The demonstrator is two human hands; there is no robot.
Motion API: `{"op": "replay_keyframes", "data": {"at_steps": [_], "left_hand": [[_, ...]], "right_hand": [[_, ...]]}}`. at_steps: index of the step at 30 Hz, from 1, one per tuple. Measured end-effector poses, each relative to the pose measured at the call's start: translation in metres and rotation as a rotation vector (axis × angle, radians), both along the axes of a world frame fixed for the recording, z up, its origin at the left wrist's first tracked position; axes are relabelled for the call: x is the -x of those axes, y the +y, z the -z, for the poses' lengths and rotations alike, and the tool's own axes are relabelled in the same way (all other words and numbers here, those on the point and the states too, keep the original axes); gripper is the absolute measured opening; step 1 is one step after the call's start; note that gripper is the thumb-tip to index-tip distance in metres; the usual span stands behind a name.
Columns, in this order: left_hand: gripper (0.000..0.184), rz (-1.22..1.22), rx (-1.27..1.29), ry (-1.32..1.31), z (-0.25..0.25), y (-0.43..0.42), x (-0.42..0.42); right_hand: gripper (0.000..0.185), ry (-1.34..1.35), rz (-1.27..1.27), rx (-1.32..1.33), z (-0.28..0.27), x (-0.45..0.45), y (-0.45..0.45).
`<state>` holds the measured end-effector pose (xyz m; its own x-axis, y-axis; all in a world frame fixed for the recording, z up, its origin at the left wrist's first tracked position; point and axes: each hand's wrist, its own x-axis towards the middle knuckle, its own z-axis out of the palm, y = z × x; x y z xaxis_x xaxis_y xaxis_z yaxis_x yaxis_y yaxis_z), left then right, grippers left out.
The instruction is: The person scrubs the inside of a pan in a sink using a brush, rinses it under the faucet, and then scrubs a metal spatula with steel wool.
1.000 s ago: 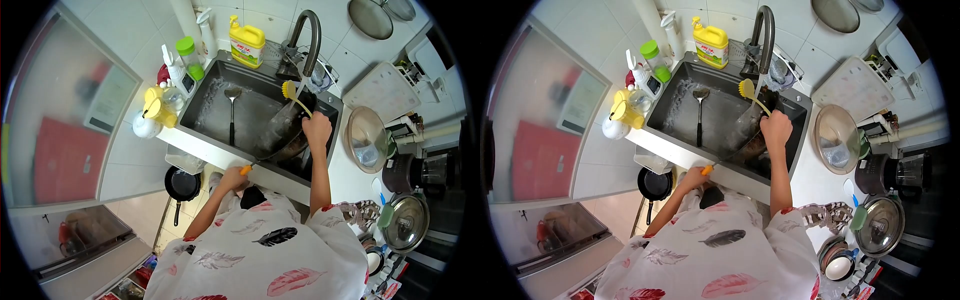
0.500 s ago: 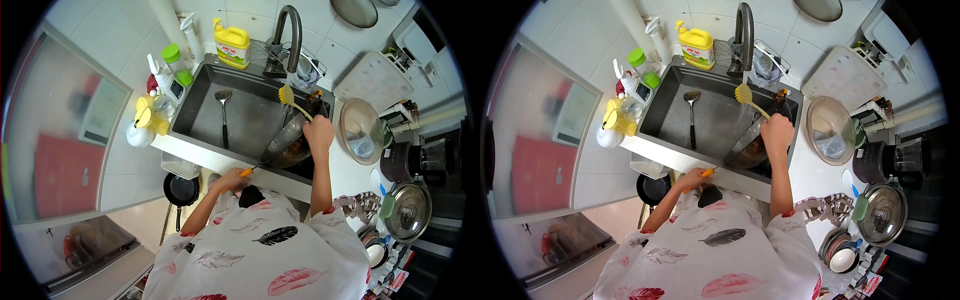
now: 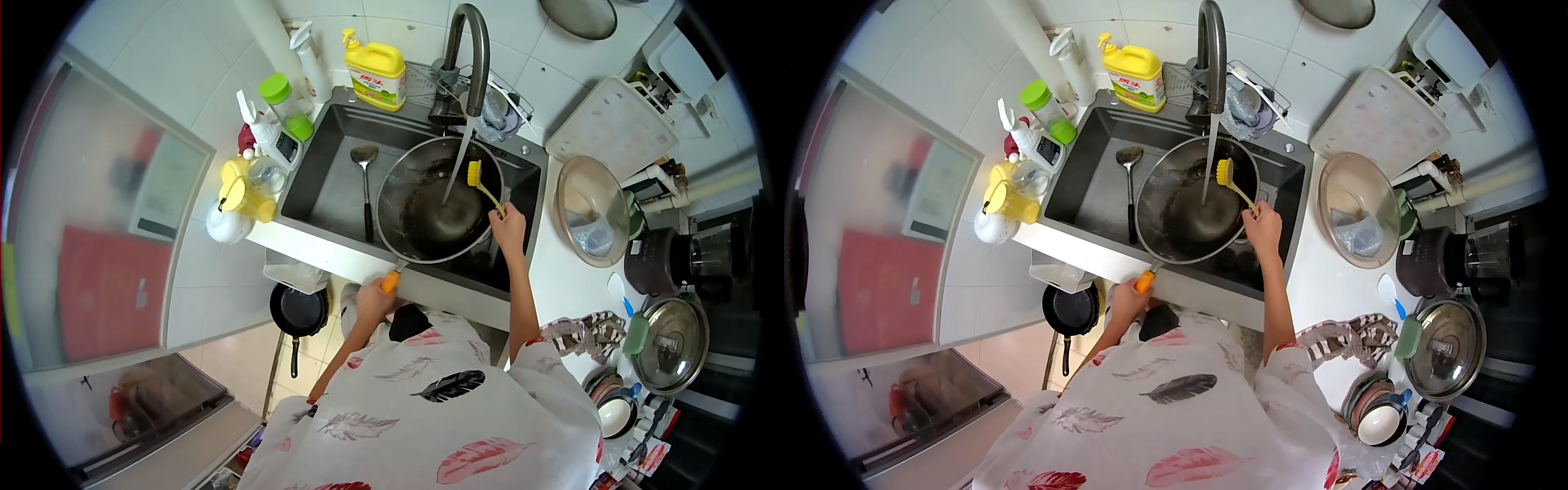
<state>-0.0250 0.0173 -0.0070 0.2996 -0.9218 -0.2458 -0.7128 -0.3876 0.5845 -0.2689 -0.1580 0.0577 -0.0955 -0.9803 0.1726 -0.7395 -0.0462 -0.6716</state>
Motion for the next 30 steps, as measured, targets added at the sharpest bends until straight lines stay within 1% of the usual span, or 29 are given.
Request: {"op": "replay_keyframes", "data": {"at_steps": [1,2,3,5,7,9,11,14,16,17,18,19,20,22,23,25,26,27,28,29,30], "left_hand": [[0.029,-0.005,-0.004,-0.002,-0.004,-0.001,-0.001],[0.031,-0.016,-0.03,-0.016,-0.007,-0.003,-0.003],[0.034,-0.029,-0.057,-0.03,-0.01,-0.004,-0.004],[0.035,-0.052,-0.078,-0.046,-0.012,-0.005,-0.002],[0.036,-0.06,-0.094,-0.056,-0.016,-0.008,0.001],[0.038,-0.056,-0.07,-0.047,-0.019,-0.007,0.004],[0.039,-0.052,-0.064,-0.032,-0.014,-0.006,0.005],[0.039,-0.04,-0.008,-0.012,-0.006,-0.007,0.002],[0.038,-0.027,0.024,-0.001,-0.007,-0.005,0.002],[0.04,-0.029,-0.013,0.011,-0.009,-0.007,0.002],[0.042,-0.031,-0.05,0.024,-0.01,-0.009,0.003],[0.042,-0.033,-0.052,0.025,-0.011,-0.01,0.003],[0.042,-0.027,-0.064,0.025,-0.012,-0.01,0.003],[0.043,-0.022,-0.079,0.026,-0.013,-0.01,0.004],[0.043,-0.021,-0.101,0.032,-0.014,-0.01,0.004],[0.043,-0.025,-0.123,0.035,-0.011,-0.012,0.005],[0.04,-0.017,-0.079,0.027,-0.006,-0.01,0.005],[0.038,-0.009,-0.035,0.019,-0.004,-0.009,0.005],[0.038,-0.012,-0.039,0.019,-0.004,-0.01,0.004],[0.038,-0.004,-0.044,0.029,-0.004,-0.01,0.004],[0.038,0.004,-0.051,0.04,-0.003,-0.009,0.005]], "right_hand": [[0.021,-0.046,-0.004,-0.036,0.013,0.0,-0.002],[0.022,-0.025,-0.005,0.023,0.026,0.002,-0.004],[0.022,-0.026,-0.013,0.017,0.031,0.003,-0.004],[0.023,-0.099,0.029,-0.092,0.04,0.006,-0.002],[0.025,-0.092,0.035,-0.098,0.056,0.011,-0.001],[0.027,-0.096,0.037,-0.159,0.071,0.015,0.003],[0.029,-0.081,0.025,-0.147,0.085,0.017,0.005],[0.028,-0.06,0.056,-0.204,0.092,0.013,0.004],[0.025,0.271,0.08,-0.182,0.075,0.006,0.007],[0.025,0.273,0.079,-0.184,0.065,0.001,0.007],[0.024,0.35,0.079,-0.186,0.053,-0.006,0.006],[0.025,0.426,0.077,-0.189,0.047,-0.012,0.004],[0.025,0.427,0.073,-0.193,0.051,-0.017,0.0],[0.027,0.549,-0.051,-0.112,0.061,-0.027,-0.012],[0.027,0.55,-0.053,-0.114,0.066,-0.033,-0.018],[0.029,0.572,-0.138,-0.208,0.073,-0.05,-0.033],[0.029,0.57,-0.143,-0.21,0.083,-0.058,-0.039],[0.032,0.558,-0.227,-0.203,0.098,-0.064,-0.045],[0.035,0.546,-0.311,-0.196,0.1,-0.072,-0.046],[0.033,0.453,-0.331,-0.182,0.103,-0.081,-0.04],[0.031,0.451,-0.379,-0.169,0.107,-0.089,-0.034]]}}
